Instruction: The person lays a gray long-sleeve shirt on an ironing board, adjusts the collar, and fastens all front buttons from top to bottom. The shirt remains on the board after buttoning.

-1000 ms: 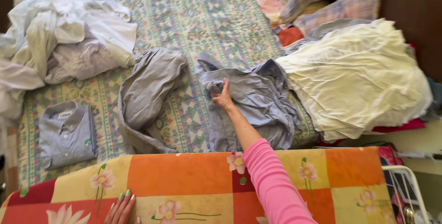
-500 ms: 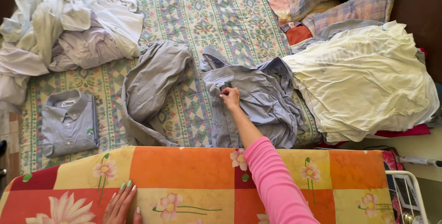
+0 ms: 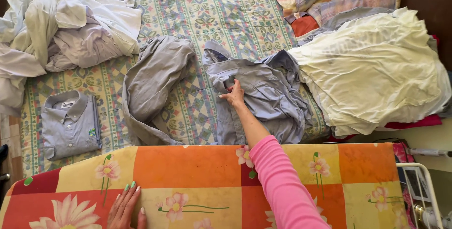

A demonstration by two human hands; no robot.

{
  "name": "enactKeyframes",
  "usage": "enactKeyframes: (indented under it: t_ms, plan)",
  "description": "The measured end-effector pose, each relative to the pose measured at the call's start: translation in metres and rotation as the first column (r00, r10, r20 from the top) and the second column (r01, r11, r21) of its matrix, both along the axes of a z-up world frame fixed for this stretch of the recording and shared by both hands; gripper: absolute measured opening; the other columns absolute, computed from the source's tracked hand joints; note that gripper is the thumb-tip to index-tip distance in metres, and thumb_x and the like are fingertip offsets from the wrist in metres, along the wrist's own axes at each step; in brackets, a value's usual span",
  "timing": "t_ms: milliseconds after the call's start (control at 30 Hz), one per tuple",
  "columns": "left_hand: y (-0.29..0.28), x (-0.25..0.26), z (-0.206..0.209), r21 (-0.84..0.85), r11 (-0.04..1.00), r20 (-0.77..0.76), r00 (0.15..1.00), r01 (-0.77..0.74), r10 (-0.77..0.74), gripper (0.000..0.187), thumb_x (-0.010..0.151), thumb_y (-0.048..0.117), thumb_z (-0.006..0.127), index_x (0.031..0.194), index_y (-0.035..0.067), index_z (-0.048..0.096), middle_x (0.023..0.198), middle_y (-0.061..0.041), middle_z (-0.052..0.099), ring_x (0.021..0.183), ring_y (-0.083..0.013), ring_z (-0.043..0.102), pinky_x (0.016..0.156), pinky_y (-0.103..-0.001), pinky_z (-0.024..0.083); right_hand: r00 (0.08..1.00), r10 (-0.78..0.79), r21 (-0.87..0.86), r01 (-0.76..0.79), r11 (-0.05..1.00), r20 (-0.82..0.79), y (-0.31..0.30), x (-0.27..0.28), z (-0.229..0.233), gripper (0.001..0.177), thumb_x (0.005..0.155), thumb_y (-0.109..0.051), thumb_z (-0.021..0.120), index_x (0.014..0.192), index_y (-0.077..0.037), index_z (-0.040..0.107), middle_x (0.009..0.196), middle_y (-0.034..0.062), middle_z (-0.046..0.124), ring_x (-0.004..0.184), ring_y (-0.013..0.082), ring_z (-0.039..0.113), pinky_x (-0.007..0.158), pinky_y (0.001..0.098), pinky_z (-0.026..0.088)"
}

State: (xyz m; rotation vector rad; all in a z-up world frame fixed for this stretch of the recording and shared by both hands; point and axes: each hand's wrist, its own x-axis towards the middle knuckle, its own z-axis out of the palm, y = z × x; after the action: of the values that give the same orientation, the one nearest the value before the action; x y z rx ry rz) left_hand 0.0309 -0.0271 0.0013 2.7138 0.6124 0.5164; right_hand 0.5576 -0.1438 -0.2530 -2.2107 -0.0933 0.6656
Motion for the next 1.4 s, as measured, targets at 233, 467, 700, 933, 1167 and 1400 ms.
enactKeyframes:
  t_ms: [233, 467, 700, 933, 1167, 1400]
  plan:
    - [0.001, 0.006, 0.009, 0.016, 0.999, 0.083, 0.996, 0.028, -0.029, 0.049, 0.089, 0.016, 0.052, 0.136, 0.01, 0.063, 0.146, -0.007, 0.062, 0.141, -0.0228, 0.056, 0.119, -0.038, 0.043, 0.979, -0.079, -0.314, 0.137, 0.94, 0.19, -0.031, 0.03, -0.024, 0.068, 0.079, -0.07, 0.056, 0.078, -0.004, 0.077, 0.079, 0.0248, 0.074, 0.087, 0.0427, 0.074, 0.079, 0.0483, 0.057]
    - [-0.004, 0.008, 0.02, 0.009, 1.0, 0.091, 0.995, 0.027, -0.028, 0.052, 0.088, 0.013, 0.054, 0.139, 0.011, 0.061, 0.149, -0.005, 0.06, 0.14, -0.0208, 0.055, 0.122, -0.038, 0.039, 0.827, -0.257, -0.147, 0.374, 0.916, 0.5, -0.091, 0.138, 0.112, 0.027, 0.094, -0.028, 0.057, 0.109, -0.007, 0.067, 0.11, 0.0229, 0.072, 0.105, 0.0482, 0.065, 0.091, 0.0556, 0.048]
    - [-0.006, 0.004, 0.018, 0.011, 1.0, 0.027, 1.0, 0.0, 0.0, 0.056, 0.084, 0.012, 0.057, 0.14, 0.012, 0.061, 0.151, -0.003, 0.058, 0.143, -0.0192, 0.052, 0.124, -0.037, 0.036, 0.56, -0.661, 0.753, 0.097, 0.65, 0.499, -0.118, 0.107, 0.402, 0.024, 0.092, -0.013, 0.065, 0.114, -0.006, 0.073, 0.106, 0.0044, 0.077, 0.098, 0.0129, 0.065, 0.091, 0.031, 0.053]
    - [-0.002, -0.001, 0.001, 0.028, 1.0, 0.069, 0.998, 0.012, -0.014, 0.053, 0.086, 0.013, 0.056, 0.139, 0.012, 0.063, 0.147, -0.002, 0.062, 0.142, -0.0186, 0.053, 0.124, -0.037, 0.035, 0.707, -0.664, 0.966, -0.238, 0.099, 0.242, -0.164, 0.018, 0.576, 0.03, 0.098, -0.005, 0.07, 0.128, -0.005, 0.065, 0.117, 0.0143, 0.072, 0.103, 0.0286, 0.071, 0.083, 0.0509, 0.067]
    - [0.002, -0.001, -0.018, 0.008, 1.0, 0.121, 0.993, 0.015, -0.015, 0.053, 0.086, 0.016, 0.056, 0.138, 0.01, 0.064, 0.146, -0.006, 0.063, 0.141, -0.0223, 0.054, 0.124, -0.039, 0.035, 0.708, -0.652, 0.885, -0.45, -0.119, 0.272, -0.239, -0.128, 0.693, 0.04, 0.094, -0.022, 0.078, 0.128, -0.006, 0.063, 0.123, 0.018, 0.07, 0.107, 0.0354, 0.066, 0.088, 0.0565, 0.061]
    - [0.003, 0.003, -0.027, -0.319, 0.946, 0.116, 0.993, 0.058, -0.021, 0.057, 0.085, 0.011, 0.061, 0.142, 0.009, 0.059, 0.15, -0.011, 0.058, 0.144, -0.0292, 0.046, 0.125, -0.046, 0.024, 0.797, -0.58, 0.938, -0.312, -0.154, 0.17, -0.288, -0.324, 0.698, 0.051, 0.096, -0.033, 0.072, 0.139, -0.008, 0.059, 0.142, 0.0084, 0.064, 0.135, 0.0274, 0.059, 0.122, 0.0508, 0.049]
